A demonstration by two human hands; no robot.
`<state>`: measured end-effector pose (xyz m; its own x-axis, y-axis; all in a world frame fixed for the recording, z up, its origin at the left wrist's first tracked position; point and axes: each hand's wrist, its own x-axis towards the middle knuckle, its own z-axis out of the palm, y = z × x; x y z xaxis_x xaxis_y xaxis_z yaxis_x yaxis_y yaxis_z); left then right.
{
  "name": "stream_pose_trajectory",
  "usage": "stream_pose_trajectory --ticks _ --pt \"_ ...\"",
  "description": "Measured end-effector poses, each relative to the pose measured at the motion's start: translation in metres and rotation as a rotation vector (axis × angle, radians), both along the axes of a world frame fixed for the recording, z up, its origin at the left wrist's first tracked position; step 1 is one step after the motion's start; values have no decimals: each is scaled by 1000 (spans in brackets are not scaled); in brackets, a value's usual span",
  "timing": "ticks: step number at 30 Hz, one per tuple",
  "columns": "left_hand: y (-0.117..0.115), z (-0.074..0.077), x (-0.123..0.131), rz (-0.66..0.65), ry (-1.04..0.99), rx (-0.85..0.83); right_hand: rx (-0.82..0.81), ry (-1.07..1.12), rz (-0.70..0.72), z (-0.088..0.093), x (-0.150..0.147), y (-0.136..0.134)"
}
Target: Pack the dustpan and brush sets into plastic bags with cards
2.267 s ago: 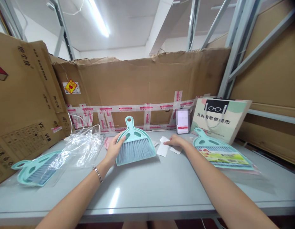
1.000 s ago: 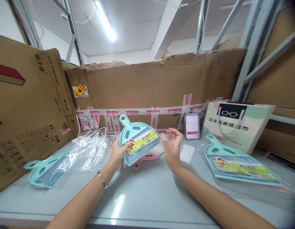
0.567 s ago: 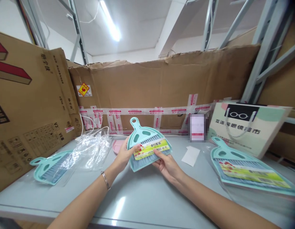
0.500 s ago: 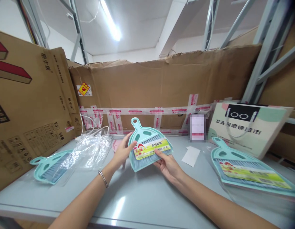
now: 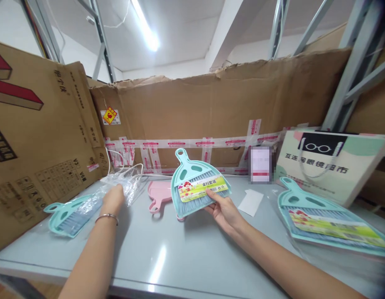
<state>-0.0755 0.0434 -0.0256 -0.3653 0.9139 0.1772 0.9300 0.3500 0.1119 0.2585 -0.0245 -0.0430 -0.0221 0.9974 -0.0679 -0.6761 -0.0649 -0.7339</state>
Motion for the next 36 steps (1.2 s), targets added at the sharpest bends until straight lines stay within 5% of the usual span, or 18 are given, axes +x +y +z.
stream_pose_trajectory --ticks 6,12,17,26,31,36 --pt "-2 18 15 -19 49 180 28 -56 24 3 -1 -5" --pt "-7 18 73 -541 6 611 48 -293 175 2 -4 -14" --pt "-14 17 97 -708 -189 727 17 -422 198 -4 -4 -12" --pt "-44 13 154 -1053 -404 688 27 -302 262 -4 -11 -13" --pt "-45 8 155 -1123 -380 645 5 -129 109 -2 -9 -9" --pt "-55 5 167 -1266 -384 494 24 -152 136 -5 -11 -9"
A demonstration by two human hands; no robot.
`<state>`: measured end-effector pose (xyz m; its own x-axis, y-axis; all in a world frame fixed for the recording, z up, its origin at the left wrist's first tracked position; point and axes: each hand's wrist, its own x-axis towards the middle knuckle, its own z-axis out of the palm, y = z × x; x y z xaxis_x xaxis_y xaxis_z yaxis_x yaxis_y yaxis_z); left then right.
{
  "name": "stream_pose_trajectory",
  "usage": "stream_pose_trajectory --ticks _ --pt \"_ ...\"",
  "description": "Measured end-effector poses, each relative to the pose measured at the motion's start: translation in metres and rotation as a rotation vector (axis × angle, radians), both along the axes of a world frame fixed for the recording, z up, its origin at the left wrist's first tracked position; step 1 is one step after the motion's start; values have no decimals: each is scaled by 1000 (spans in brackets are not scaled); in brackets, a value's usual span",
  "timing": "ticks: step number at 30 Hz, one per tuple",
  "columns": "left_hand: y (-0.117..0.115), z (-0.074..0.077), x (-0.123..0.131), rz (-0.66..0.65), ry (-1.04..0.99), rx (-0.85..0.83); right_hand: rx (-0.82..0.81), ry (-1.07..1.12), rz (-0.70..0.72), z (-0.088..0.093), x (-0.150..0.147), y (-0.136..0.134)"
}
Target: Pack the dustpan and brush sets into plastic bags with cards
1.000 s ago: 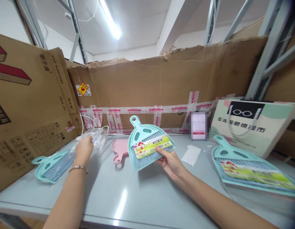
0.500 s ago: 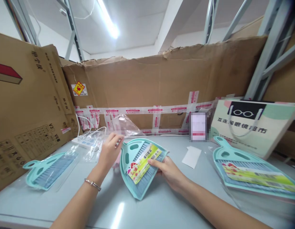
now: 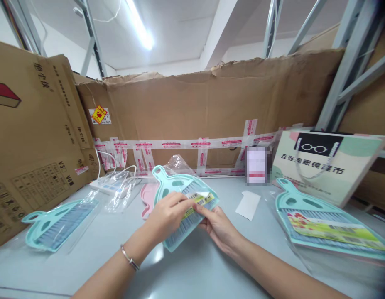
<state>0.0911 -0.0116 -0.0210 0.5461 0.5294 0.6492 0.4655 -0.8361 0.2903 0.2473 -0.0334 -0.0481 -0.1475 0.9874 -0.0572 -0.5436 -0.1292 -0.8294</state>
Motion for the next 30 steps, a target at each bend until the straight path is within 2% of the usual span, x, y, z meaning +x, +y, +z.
stream_pose_trajectory --ticks 2,4,6,8,9,10,11,13,15,18,23,24,26,28,30 --pt "-7 0 6 -85 10 -93 5 13 -8 -2 -1 0" --pt "-10 2 6 -101 -69 -123 1 56 -32 -2 0 1" --pt "-9 6 1 26 -257 -51 -23 107 -71 0 2 2" --pt "-4 9 -6 239 -513 -14 -47 148 -115 4 5 4" --pt "-2 10 -9 328 -632 -79 -52 163 -131 6 6 5" --pt "1 11 -10 370 -720 -214 -49 174 -139 8 7 5" --pt "3 10 -9 352 -765 -400 -42 180 -140 9 7 5" --pt "5 5 -4 192 -753 -773 -28 181 -137 10 7 5" --pt "4 -1 2 20 -719 -966 -23 160 -135 9 8 5" --pt "5 -8 4 -56 -744 -1015 -47 63 -178 5 14 12" --pt "10 -9 -11 -155 -644 -1082 -148 -242 -431 -2 37 37" --pt "10 -9 -13 -173 -619 -1096 -159 -254 -417 -2 41 41" --pt "12 -8 -15 -167 -594 -1128 -145 -221 -265 0 45 45" --pt "13 -9 -14 -93 -616 -1163 -116 -188 -90 2 46 45" --pt "16 -11 -11 20 -673 -1206 -115 -194 -11 3 45 42"
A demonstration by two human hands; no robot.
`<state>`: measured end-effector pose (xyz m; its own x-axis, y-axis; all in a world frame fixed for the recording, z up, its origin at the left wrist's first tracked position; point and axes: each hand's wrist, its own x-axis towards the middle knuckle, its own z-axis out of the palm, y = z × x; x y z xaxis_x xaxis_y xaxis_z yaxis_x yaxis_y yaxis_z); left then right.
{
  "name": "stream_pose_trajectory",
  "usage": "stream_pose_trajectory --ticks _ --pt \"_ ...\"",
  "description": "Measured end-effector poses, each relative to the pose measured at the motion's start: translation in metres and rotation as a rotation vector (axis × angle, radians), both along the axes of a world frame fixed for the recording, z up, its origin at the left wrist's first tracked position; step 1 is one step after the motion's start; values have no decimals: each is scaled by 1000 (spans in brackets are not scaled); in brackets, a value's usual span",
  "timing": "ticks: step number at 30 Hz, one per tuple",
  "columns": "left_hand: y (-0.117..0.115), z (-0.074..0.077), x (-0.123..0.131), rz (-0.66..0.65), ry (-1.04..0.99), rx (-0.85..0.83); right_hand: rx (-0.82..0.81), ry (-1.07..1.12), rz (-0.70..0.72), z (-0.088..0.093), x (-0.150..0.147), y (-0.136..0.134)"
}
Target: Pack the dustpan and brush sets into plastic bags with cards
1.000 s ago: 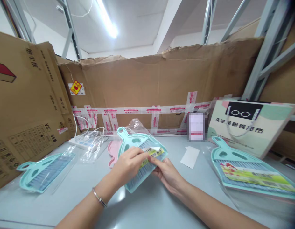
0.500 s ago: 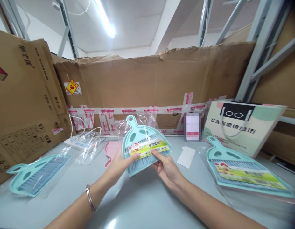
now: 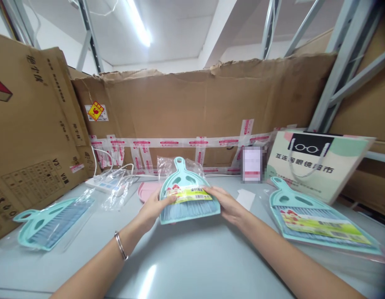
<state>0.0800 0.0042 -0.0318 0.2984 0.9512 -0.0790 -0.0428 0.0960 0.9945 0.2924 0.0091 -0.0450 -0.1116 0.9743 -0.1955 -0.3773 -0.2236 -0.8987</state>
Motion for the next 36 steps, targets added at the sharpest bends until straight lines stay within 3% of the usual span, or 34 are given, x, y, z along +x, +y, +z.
stream_pose_trajectory --ticks 4,8,14,21,29,32,36 --pt "6 -3 2 149 -19 -150 9 23 105 2 1 -5" --pt "8 1 -7 148 -28 -169 59 110 215 4 6 -8" --pt "11 4 -22 -124 -136 -46 47 135 82 1 4 -4" --pt "16 -7 -12 89 -28 53 -36 112 -53 0 -9 -10" --pt "7 14 -20 -267 -143 75 -16 296 -149 1 -15 -14" --pt "7 15 -21 -199 -146 100 0 315 -145 2 -16 -14" --pt "7 8 -10 43 -101 94 28 293 -147 2 -19 -15"
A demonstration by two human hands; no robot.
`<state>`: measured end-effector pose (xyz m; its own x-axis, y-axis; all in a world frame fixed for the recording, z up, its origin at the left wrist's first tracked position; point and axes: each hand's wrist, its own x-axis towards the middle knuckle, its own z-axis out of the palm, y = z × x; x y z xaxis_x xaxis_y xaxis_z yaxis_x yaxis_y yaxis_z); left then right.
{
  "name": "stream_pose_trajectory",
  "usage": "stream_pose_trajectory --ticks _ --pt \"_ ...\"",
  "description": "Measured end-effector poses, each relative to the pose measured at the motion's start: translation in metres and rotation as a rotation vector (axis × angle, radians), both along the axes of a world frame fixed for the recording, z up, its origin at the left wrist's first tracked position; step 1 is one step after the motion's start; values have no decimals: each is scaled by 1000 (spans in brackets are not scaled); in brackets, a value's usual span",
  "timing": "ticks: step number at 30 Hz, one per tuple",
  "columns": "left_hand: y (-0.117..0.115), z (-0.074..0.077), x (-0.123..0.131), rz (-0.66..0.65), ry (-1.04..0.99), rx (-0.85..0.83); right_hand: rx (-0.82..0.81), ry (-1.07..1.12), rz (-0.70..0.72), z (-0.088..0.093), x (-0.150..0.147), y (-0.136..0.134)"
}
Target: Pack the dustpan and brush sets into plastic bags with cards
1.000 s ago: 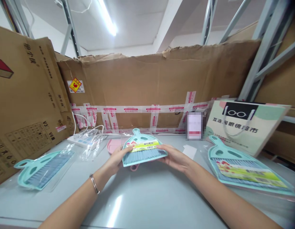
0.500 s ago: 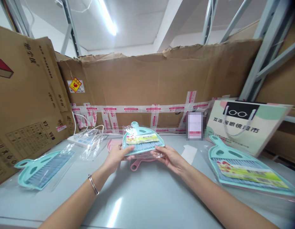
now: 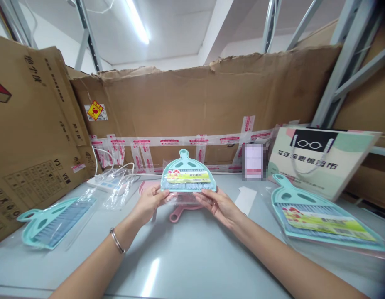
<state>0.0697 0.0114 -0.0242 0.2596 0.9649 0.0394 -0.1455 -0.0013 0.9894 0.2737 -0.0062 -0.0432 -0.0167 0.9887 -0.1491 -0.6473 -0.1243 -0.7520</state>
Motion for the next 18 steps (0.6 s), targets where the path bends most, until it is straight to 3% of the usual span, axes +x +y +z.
stream_pose_trajectory --ticks 3,7,10,14,18 --pt "1 -3 3 106 127 13 -69 -2 -5 -2 1 1" --pt "8 0 -10 37 208 15 -68 5 -47 -1 5 4" --pt "11 4 -21 56 147 160 -29 -12 -81 2 8 4" --pt "6 1 -16 -38 189 376 -10 -84 -55 5 6 -1" --pt "1 -7 -1 145 216 466 9 -199 15 6 2 -5"
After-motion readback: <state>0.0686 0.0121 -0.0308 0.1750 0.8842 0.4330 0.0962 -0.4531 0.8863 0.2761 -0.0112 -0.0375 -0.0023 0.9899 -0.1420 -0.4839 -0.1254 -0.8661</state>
